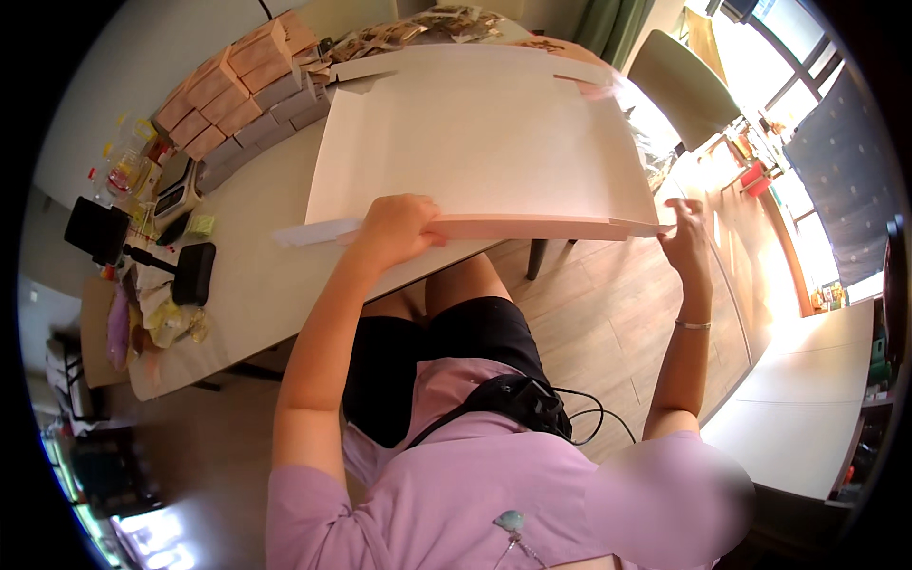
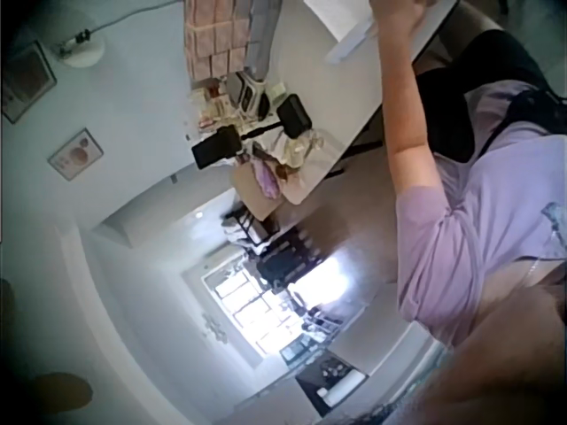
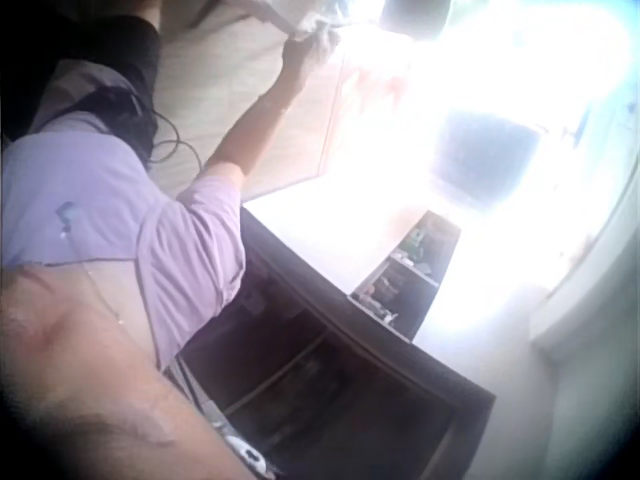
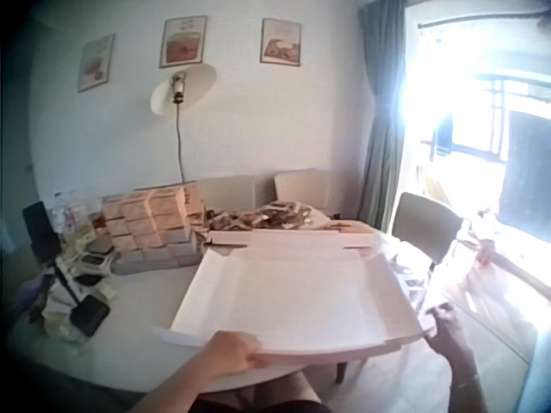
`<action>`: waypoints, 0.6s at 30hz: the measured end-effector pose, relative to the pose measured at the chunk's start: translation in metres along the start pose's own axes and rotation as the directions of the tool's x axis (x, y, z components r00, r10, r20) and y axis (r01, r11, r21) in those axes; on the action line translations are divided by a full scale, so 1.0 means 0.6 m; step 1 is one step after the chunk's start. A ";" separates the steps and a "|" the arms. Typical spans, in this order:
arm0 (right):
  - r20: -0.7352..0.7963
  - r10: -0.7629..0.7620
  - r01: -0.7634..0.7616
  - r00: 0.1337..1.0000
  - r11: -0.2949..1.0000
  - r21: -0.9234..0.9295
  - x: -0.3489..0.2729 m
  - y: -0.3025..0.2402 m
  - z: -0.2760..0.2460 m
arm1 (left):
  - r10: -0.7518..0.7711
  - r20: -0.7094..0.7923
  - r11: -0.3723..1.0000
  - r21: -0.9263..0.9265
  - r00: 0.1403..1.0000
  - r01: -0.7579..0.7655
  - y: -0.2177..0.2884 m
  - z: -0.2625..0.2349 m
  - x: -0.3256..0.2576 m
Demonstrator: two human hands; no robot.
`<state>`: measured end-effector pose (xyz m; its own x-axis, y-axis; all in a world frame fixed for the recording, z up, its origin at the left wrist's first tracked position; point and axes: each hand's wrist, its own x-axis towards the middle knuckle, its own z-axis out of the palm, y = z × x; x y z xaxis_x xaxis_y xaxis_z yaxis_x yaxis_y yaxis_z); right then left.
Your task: The person assembles a pink cardboard box by folding the side flaps and securing them into place. They then pick up a matching pink lid with a geometric pattern and place it on top of the assembled box base.
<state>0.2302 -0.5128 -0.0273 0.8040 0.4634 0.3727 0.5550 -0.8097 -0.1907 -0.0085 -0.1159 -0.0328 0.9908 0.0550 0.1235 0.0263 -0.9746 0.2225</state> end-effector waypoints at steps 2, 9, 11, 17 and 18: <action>-0.064 0.238 -0.217 0.969 0.946 0.239 -0.011 0.030 0.024 | 0.001 -0.005 1.000 0.001 1.000 -0.001 0.001 -0.001 0.001; -0.248 -0.079 0.084 0.966 0.996 0.008 -0.037 -0.045 -0.005 | -0.117 0.051 0.993 -0.015 0.992 0.118 0.006 -0.003 0.004; -0.136 -0.303 0.320 0.943 0.939 0.129 -0.023 -0.121 -0.016 | -0.140 0.088 0.990 -0.007 0.986 0.141 0.006 -0.006 0.006; 0.417 -0.681 0.503 0.602 0.729 0.464 0.059 -0.280 0.039 | -0.103 0.082 0.994 -0.022 0.991 0.105 0.010 -0.005 0.007; 0.445 -0.692 0.510 0.568 0.720 0.470 0.073 -0.305 0.066 | -0.099 0.063 0.995 -0.012 0.993 0.100 0.016 -0.006 0.006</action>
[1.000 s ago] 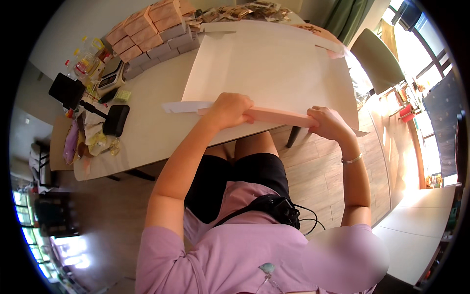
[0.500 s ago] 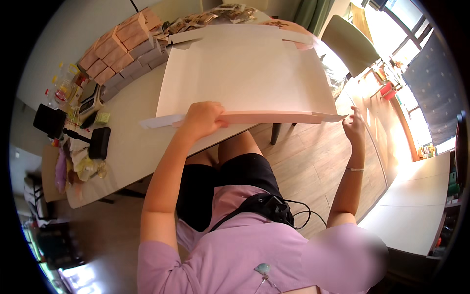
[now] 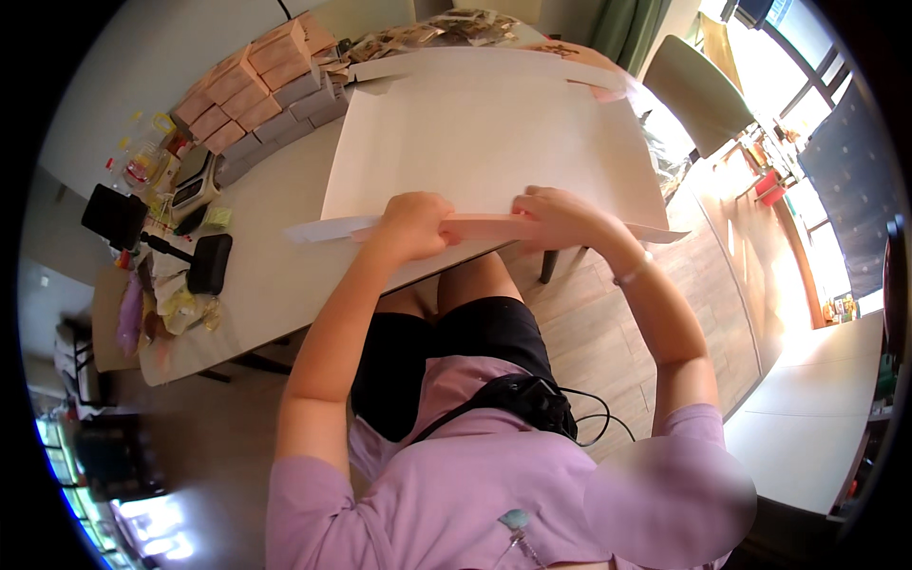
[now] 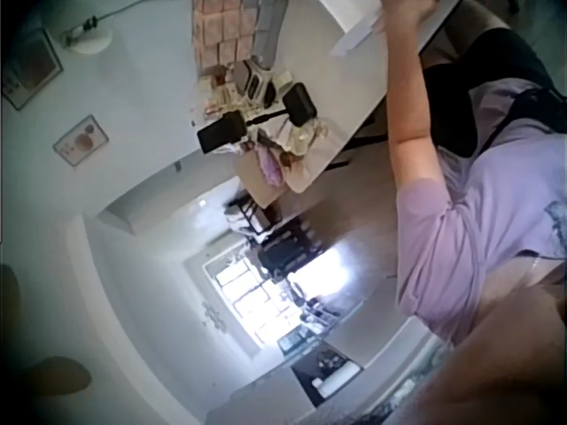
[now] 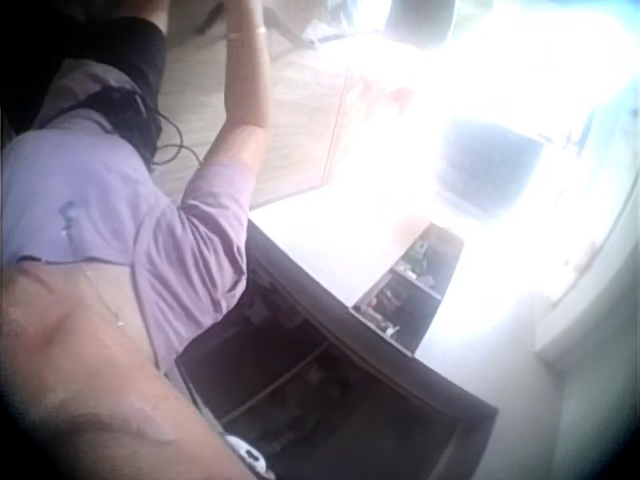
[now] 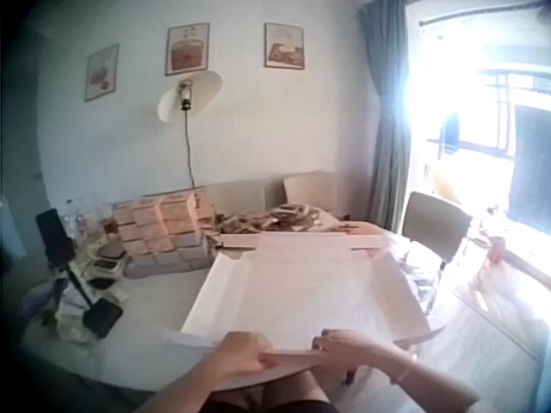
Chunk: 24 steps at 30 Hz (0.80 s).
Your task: The person assembles a pink cardboard box by folding the side flaps and securing them into place. They then pick up a matching pink lid with a geometric pattern and place it on top of the assembled box base.
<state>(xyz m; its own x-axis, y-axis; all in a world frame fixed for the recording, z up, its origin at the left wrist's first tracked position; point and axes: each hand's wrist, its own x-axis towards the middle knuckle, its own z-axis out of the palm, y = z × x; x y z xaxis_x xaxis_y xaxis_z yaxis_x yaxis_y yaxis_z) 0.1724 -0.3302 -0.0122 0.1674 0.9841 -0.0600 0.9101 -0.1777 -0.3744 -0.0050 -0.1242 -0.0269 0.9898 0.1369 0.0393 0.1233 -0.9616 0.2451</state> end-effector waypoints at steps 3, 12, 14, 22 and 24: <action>0.189 0.068 -0.082 0.980 0.994 0.072 0.075 -0.067 -0.005 | -0.004 -0.080 0.999 0.050 0.997 0.008 -0.004 0.014 -0.011; 0.250 0.083 -0.111 0.965 0.989 0.102 0.133 -0.090 0.023 | -0.031 -0.095 0.994 0.105 0.995 0.041 0.001 0.019 -0.023; 0.181 0.080 -0.096 0.980 0.992 0.077 0.115 -0.095 0.024 | -0.046 -0.071 0.994 0.100 0.996 0.053 0.006 0.016 -0.018; -0.572 0.137 -0.088 0.809 0.990 0.113 -0.149 0.001 -0.022 | 0.051 -0.150 0.997 0.070 0.987 -0.041 -0.003 0.021 -0.036; -0.722 0.554 -0.483 0.414 0.806 0.341 -0.257 0.072 -0.001 | 0.097 -0.194 0.994 0.072 0.976 -0.084 0.003 0.022 -0.038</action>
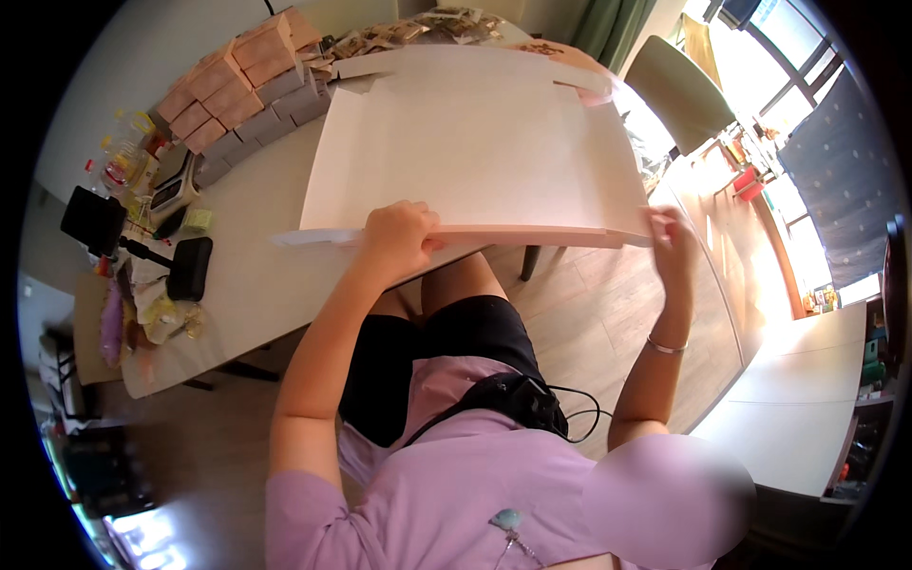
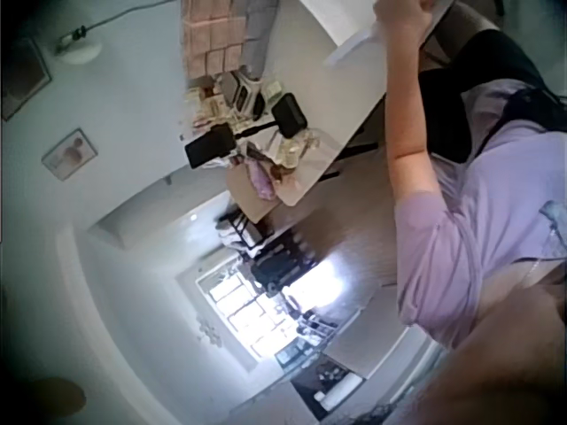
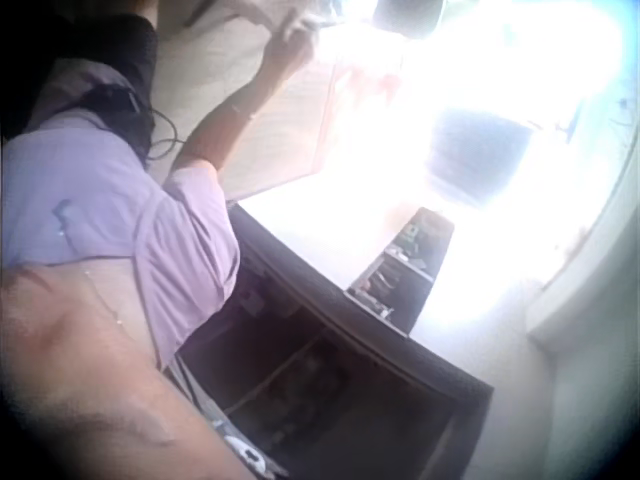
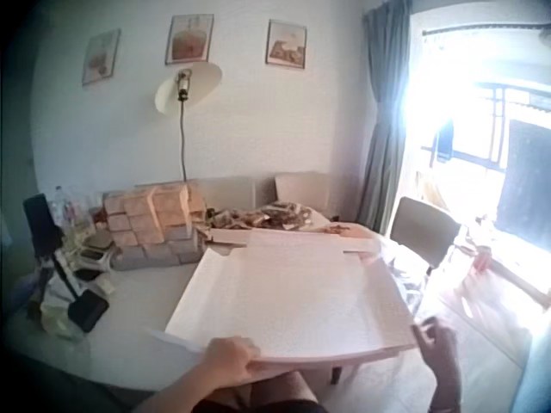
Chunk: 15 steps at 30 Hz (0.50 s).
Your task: The person assembles a pink cardboard box by folding the side flaps and securing them into place. They then pick up a matching pink lid with a geometric pattern and place it on top of the assembled box base.
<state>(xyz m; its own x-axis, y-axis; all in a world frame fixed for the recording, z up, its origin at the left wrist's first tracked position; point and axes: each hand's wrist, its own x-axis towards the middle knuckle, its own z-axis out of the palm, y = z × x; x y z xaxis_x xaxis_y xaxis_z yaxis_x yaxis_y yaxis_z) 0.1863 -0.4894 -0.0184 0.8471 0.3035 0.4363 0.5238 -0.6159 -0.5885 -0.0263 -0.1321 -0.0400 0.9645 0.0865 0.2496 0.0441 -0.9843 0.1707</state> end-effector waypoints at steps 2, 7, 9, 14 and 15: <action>-0.207 0.348 -0.402 0.914 0.841 -0.361 -0.017 0.052 -0.030 | 0.022 -0.047 1.000 0.001 0.999 -0.022 0.006 0.003 -0.008; 0.292 0.670 -0.724 0.683 0.569 0.390 -0.029 0.074 -0.032 | 0.060 -0.160 0.998 -0.001 0.985 -0.061 0.024 0.013 -0.020; 0.270 0.652 -0.695 0.708 0.576 0.431 -0.014 0.075 -0.023 | 0.082 -0.194 0.997 0.022 0.978 -0.079 0.030 0.015 -0.021; -0.060 0.598 -0.558 0.799 0.776 0.293 0.006 0.023 0.005 | 0.129 -0.239 0.990 0.093 0.962 -0.110 0.033 0.021 -0.039; -0.155 0.571 -0.535 0.806 0.815 0.221 0.007 0.001 0.007 | 0.143 -0.241 0.987 0.102 0.960 -0.122 0.030 0.022 -0.041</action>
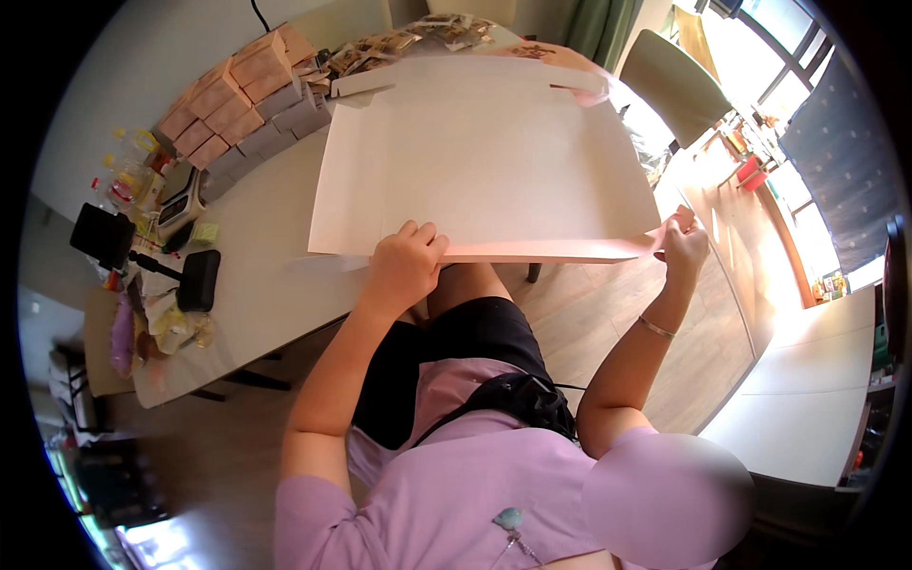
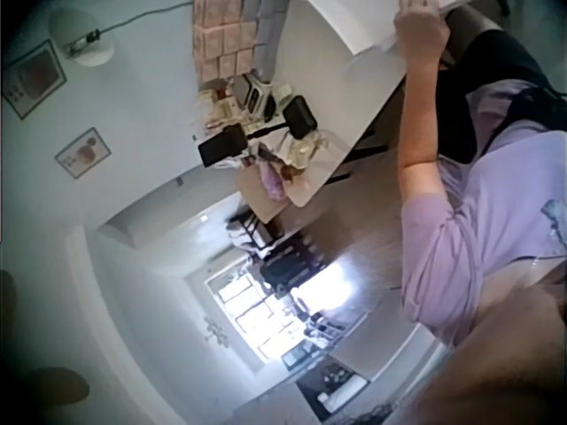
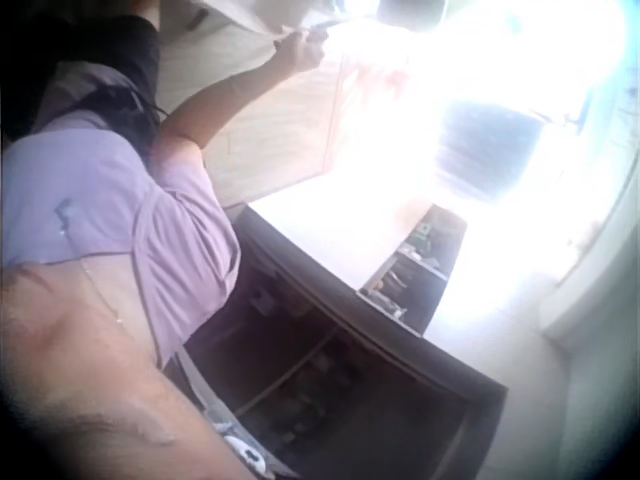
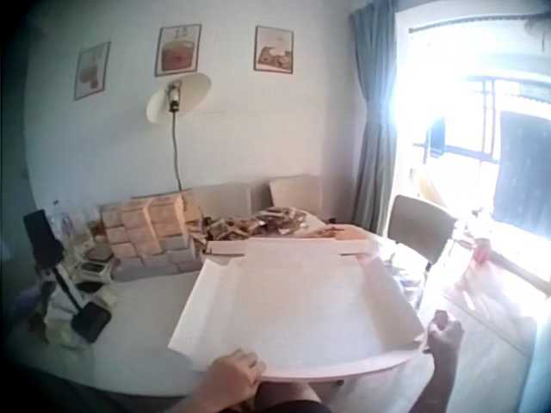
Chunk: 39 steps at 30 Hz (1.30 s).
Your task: The person assembles a pink cardboard box by folding the side flaps and securing them into place. They then pick up a matching pink lid with a geometric pattern and place it on top of the assembled box base.
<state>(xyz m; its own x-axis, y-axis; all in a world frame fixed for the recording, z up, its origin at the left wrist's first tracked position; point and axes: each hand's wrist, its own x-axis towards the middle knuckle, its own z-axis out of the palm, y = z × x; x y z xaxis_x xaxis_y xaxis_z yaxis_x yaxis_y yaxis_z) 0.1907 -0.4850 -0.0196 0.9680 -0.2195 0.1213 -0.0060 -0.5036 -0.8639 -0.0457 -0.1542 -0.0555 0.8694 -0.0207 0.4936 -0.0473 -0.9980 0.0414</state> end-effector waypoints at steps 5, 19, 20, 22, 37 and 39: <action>-0.099 -0.193 0.175 0.976 0.970 -0.167 0.000 -0.045 -0.003 | 0.011 -0.020 1.000 0.025 1.000 -0.010 0.001 0.011 -0.006; -0.474 -0.250 0.435 0.844 0.836 0.334 -0.043 0.001 0.040 | -0.003 -0.088 0.992 0.124 0.996 0.014 0.014 0.029 -0.018; -0.529 -0.332 0.540 0.781 0.784 0.307 -0.047 -0.002 0.052 | 0.001 -0.082 0.993 0.114 0.997 0.009 0.015 0.028 -0.017; -0.390 -0.385 0.502 0.836 0.824 0.263 -0.059 -0.025 0.075 | 0.003 -0.066 0.995 0.101 0.998 0.004 0.014 0.024 -0.016; 0.314 -0.512 0.553 0.800 0.832 -0.051 -0.043 -0.018 0.107 | -0.110 0.154 0.991 -0.064 0.982 0.121 0.014 -0.006 0.018; 0.333 -0.502 0.549 0.798 0.834 -0.057 -0.057 -0.023 0.093 | -0.113 0.152 0.989 -0.073 0.982 0.125 0.014 -0.008 0.016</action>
<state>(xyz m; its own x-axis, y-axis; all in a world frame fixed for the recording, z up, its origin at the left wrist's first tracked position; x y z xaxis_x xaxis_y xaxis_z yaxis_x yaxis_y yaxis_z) 0.1719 -0.4238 -0.0390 0.8589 0.3561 0.3681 0.5121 -0.5878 -0.6263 -0.0403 -0.1622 -0.0464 0.9338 0.0830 0.3479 0.0258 -0.9858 0.1660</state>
